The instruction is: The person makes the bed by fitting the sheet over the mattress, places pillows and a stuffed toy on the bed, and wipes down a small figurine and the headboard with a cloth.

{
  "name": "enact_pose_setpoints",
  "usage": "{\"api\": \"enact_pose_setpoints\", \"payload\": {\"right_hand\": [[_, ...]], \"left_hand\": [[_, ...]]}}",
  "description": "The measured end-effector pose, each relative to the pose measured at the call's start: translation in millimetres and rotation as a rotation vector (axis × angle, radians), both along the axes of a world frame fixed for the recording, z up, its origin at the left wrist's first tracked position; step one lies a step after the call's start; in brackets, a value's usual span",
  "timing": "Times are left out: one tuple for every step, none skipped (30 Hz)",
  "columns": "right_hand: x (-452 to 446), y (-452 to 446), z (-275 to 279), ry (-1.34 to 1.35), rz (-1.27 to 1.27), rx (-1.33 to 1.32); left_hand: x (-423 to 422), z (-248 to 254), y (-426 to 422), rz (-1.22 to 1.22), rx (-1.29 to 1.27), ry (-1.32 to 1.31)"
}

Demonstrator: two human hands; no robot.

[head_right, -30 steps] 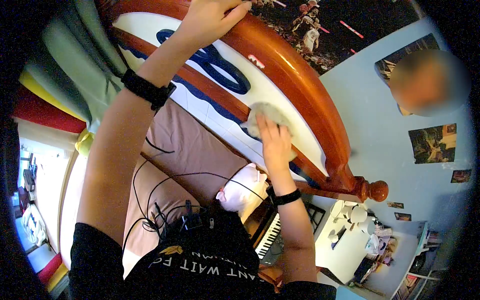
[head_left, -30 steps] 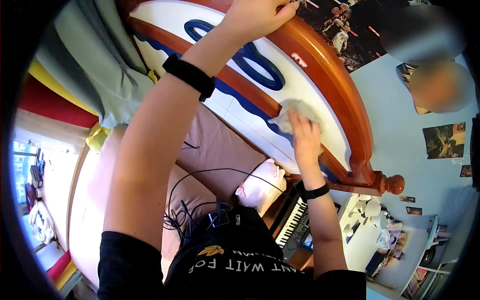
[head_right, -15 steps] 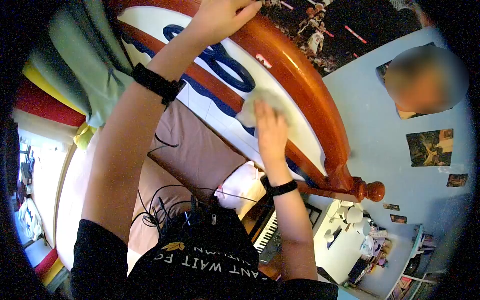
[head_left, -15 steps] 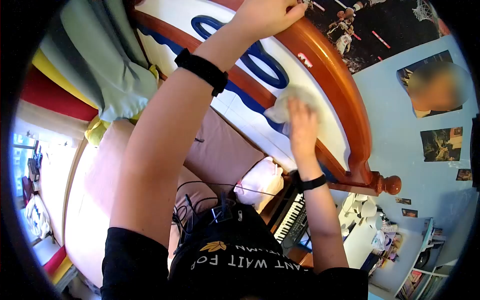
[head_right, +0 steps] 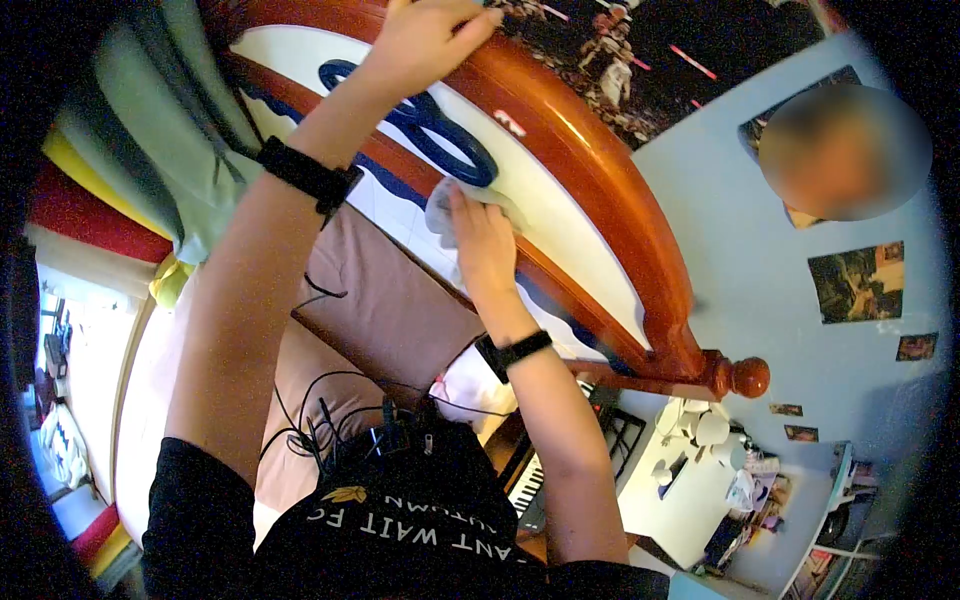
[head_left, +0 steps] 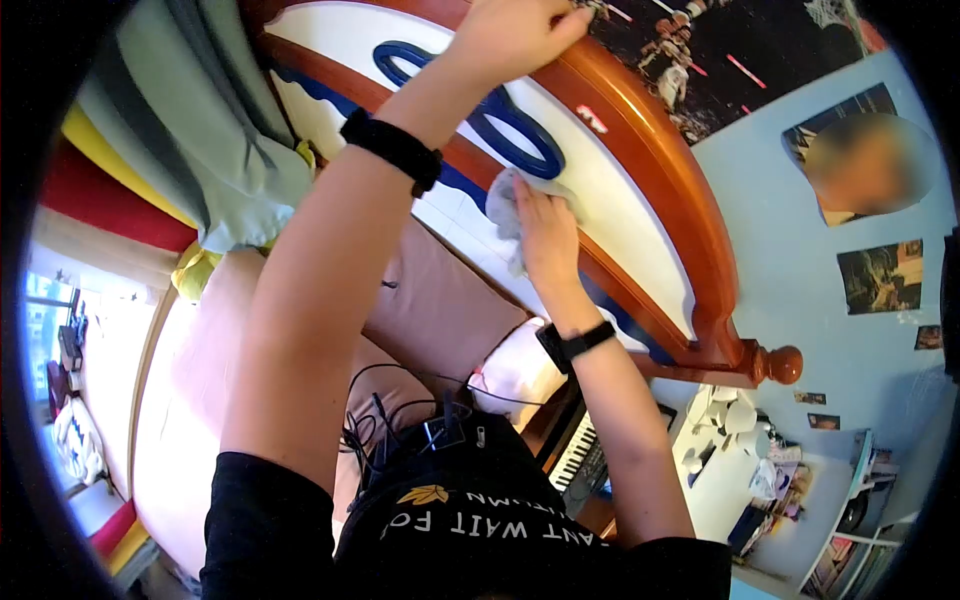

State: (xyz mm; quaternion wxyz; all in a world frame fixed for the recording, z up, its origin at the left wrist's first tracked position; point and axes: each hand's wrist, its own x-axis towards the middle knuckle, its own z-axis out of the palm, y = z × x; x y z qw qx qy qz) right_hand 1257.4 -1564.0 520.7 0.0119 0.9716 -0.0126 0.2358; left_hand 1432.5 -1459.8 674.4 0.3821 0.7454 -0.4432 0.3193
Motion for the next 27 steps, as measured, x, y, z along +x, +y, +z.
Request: {"api": "enact_pose_setpoints", "payload": {"right_hand": [[-4,-4,-2,0.002,0.065,-0.013],[-3,-7,-2,-0.006,0.139,-0.030],[-12,-15,7,0.084,0.110,0.001],[-30,-25,10,0.054,0.080,-0.012],[-49,-40,13,0.026,0.049,-0.024],[-65,-61,12,0.075,-0.019,0.116],[-89,-81,8,-0.061,-0.022,0.183],[-111,-83,18,-0.207,-0.150,-0.105],[-130,-82,20,-0.224,-0.154,-0.166],[-132,-80,17,-0.221,-0.141,-0.167],[-132,-77,11,-0.249,-0.180,-0.130],[-127,-72,7,-0.282,-0.217,-0.092],[-117,-65,11,-0.224,-0.244,0.004],[-102,-55,18,-0.227,-0.229,0.006],[-79,-45,28,-0.207,-0.109,0.041],[-58,-34,39,-0.185,0.009,0.076],[-36,-22,49,-0.152,0.060,0.111],[-17,-11,57,-0.119,0.110,0.143],[-3,-2,60,-0.118,0.123,0.141],[10,8,62,-0.144,0.150,0.167],[20,16,65,-0.172,0.177,0.192],[28,22,68,-0.175,0.194,0.189],[34,27,71,-0.163,0.186,0.179],[39,32,73,-0.146,0.173,0.168],[46,37,75,-0.142,0.180,0.163],[56,42,76,-0.165,0.170,0.154],[62,46,77,-0.188,0.157,0.146]], "left_hand": [[1,0,1,-0.014,0.034,0.031],[3,-1,1,-0.020,0.031,0.026],[7,-2,2,-0.048,0.008,0.011],[9,-4,2,-0.078,-0.009,0.001],[10,-3,2,-0.071,0.020,0.033],[8,-1,3,-0.066,0.019,0.034],[4,2,5,-0.055,0.050,0.046],[1,4,6,-0.042,0.079,0.059],[0,4,6,-0.033,0.077,0.067],[0,4,6,-0.028,0.081,0.061],[-1,5,7,-0.024,0.087,0.054],[0,4,6,-0.010,0.086,0.053],[2,3,6,-0.047,0.055,0.060],[3,2,7,-0.084,0.024,0.070],[3,8,12,-0.094,0.154,0.119],[7,4,13,-0.082,0.154,0.120],[14,-3,12,-0.200,0.004,0.157],[18,-7,14,-0.318,-0.149,0.190],[21,-8,28,-0.285,-0.106,0.241],[30,-16,43,-0.271,-0.109,0.239],[45,-28,58,-0.147,-0.156,0.168],[61,-37,74,-0.022,-0.203,0.096],[74,-41,91,0.031,-0.172,0.114],[86,-46,105,0.081,-0.141,0.139],[98,-48,113,0.088,-0.147,0.142],[111,-49,121,0.116,-0.101,0.138],[115,-46,126,0.141,-0.054,0.135]]}}
